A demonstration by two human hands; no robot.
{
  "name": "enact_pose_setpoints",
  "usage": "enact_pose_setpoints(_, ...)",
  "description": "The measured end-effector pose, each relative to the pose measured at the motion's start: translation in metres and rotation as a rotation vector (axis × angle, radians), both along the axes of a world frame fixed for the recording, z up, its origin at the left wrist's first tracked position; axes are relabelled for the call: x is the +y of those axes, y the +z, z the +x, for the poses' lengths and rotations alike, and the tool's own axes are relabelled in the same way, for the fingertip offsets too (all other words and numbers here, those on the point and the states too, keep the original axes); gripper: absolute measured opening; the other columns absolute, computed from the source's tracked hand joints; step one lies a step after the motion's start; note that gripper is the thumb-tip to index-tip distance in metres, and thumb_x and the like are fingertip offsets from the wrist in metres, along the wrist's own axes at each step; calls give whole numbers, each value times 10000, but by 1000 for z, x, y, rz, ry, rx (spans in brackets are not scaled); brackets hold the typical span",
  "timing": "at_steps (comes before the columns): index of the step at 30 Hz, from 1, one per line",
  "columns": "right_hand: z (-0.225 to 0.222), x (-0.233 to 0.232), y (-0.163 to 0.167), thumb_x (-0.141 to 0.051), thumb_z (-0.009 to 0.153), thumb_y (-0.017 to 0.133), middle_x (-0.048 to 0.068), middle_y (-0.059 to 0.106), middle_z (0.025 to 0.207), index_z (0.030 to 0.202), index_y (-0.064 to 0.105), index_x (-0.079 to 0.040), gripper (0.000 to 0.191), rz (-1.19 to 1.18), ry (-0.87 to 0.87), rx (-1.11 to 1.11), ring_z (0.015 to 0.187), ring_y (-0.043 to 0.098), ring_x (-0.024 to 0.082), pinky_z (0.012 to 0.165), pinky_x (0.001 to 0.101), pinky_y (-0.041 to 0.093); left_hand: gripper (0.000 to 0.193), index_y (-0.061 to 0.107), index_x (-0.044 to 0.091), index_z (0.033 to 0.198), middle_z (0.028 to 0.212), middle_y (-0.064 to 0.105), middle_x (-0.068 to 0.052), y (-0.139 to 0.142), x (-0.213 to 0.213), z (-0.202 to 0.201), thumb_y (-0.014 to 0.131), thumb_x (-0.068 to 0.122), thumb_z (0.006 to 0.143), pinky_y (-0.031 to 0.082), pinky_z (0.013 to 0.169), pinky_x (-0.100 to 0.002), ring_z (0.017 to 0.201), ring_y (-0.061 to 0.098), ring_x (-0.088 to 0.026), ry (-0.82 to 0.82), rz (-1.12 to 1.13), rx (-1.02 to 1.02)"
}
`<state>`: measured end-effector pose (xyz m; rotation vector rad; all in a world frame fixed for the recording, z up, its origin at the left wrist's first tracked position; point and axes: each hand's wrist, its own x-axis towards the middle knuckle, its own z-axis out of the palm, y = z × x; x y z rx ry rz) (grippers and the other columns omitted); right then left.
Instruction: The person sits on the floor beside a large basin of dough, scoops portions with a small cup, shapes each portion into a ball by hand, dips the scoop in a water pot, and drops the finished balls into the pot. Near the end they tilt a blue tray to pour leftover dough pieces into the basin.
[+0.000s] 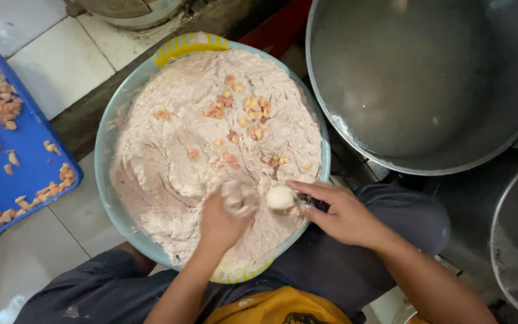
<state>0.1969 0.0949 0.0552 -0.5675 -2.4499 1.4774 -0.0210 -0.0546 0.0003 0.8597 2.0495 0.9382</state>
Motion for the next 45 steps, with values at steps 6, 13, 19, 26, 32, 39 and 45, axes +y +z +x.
enact_pose_setpoints(6, 18, 56, -2, -202, 917, 693, 222, 697, 1185, 1331, 616, -37, 452, 253, -490, -325, 976, 708, 366, 860, 419, 554, 518, 671, 19, 1173, 1017, 743, -215, -48, -47, 3, 812, 342, 793, 561, 848, -451, 984, 709, -407, -34, -170, 172)
enact_pose_setpoints(13, 56, 150, -55, -190, 902, 619, 269, 710, 1147, 1257, 683, -74, 379, 344, -576, -875, 1053, 680, 451, 910, 531, 544, 405, 733, 12, 1266, 1224, 713, -258, -85, -46, 1, 684, 177, 899, 432, 1011, -545, 1145, 628, -431, -533, 223, 285)
enact_pose_setpoints(19, 68, 144, -76, -157, 799, 703, 223, 700, 1142, 1214, 667, -86, 422, 237, -575, -1026, 1082, 668, 403, 886, 508, 551, 435, 729, 45, 993, 940, 734, -174, -57, 28, 15, 866, 371, 739, 572, 787, -435, 885, 719, -344, -529, 388, 231)
enact_pose_setpoints(26, 64, 142, -65, -74, 806, 669, 219, 714, 1123, 1179, 681, -78, 373, 280, -625, -997, 1083, 679, 397, 880, 511, 552, 481, 712, -11, 1129, 1022, 740, -212, -59, 50, 15, 825, 268, 753, 564, 858, -457, 952, 712, -354, -562, 73, 60)
enact_pose_setpoints(32, 54, 122, -41, -61, 800, 666, 218, 710, 1122, 1185, 630, -63, 387, 374, -734, -748, 1062, 664, 423, 846, 521, 531, 308, 730, 67, 1110, 1021, 760, -117, -80, 42, 18, 757, 257, 869, 555, 874, -444, 971, 715, -274, -489, 246, 197)
enact_pose_setpoints(39, 33, 70, -8, -204, 921, 723, 202, 718, 1067, 1228, 603, -32, 371, 223, -691, -322, 957, 710, 341, 814, 429, 556, 364, 735, 59, 1071, 984, 749, -164, -85, 50, 38, 792, 325, 829, 490, 934, -497, 982, 668, -343, -461, 433, 430)
enact_pose_setpoints(45, 27, 35, -4, -146, 965, 614, 62, 681, 984, 1233, 582, -19, 299, -473, -538, -203, 832, 657, 113, 684, 281, 532, 298, 702, 22, 1040, 929, 756, -124, -55, 59, 46, 791, 229, 846, 578, 784, -375, 863, 728, -250, -57, 252, -273)
